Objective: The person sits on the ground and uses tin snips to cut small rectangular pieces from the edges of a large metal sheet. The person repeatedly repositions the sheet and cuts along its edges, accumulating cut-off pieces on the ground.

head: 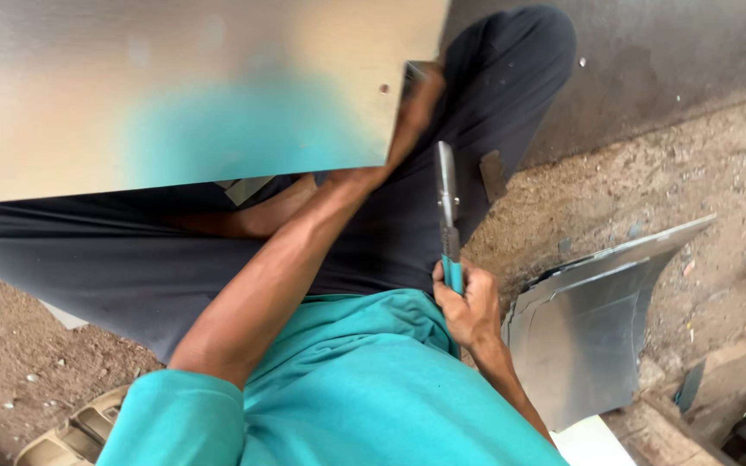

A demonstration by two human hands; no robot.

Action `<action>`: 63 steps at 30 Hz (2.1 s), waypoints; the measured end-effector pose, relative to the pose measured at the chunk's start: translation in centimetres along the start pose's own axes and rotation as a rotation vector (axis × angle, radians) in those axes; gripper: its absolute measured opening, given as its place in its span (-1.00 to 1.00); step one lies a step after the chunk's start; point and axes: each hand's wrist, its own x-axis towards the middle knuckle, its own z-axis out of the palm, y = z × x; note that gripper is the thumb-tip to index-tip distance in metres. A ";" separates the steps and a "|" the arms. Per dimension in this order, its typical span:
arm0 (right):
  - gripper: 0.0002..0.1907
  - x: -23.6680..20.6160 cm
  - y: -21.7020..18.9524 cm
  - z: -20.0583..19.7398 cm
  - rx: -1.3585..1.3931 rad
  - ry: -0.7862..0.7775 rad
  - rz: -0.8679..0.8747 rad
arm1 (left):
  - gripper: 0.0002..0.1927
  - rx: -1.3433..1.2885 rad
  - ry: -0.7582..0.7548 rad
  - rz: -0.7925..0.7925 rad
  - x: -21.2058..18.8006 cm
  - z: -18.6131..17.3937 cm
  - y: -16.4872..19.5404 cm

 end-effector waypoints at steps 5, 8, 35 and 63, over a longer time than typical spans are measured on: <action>-0.84 1.0 0.0 -0.3 -0.108 -0.009 -0.126 | -0.75 -0.340 0.050 -0.088 -1.8 -2.2 -2.2; -0.83 1.8 0.3 -0.5 0.075 -0.057 -0.046 | -0.74 -0.335 -0.016 -0.107 -2.8 -3.0 -2.9; -0.66 3.8 -9.3 5.4 0.621 -0.211 -0.202 | -0.77 -0.759 -0.063 -0.021 -3.1 0.5 -0.4; -0.40 4.5 -13.8 -4.0 -0.664 -0.782 -0.311 | -0.64 -0.832 0.535 0.037 -19.8 -10.8 -6.9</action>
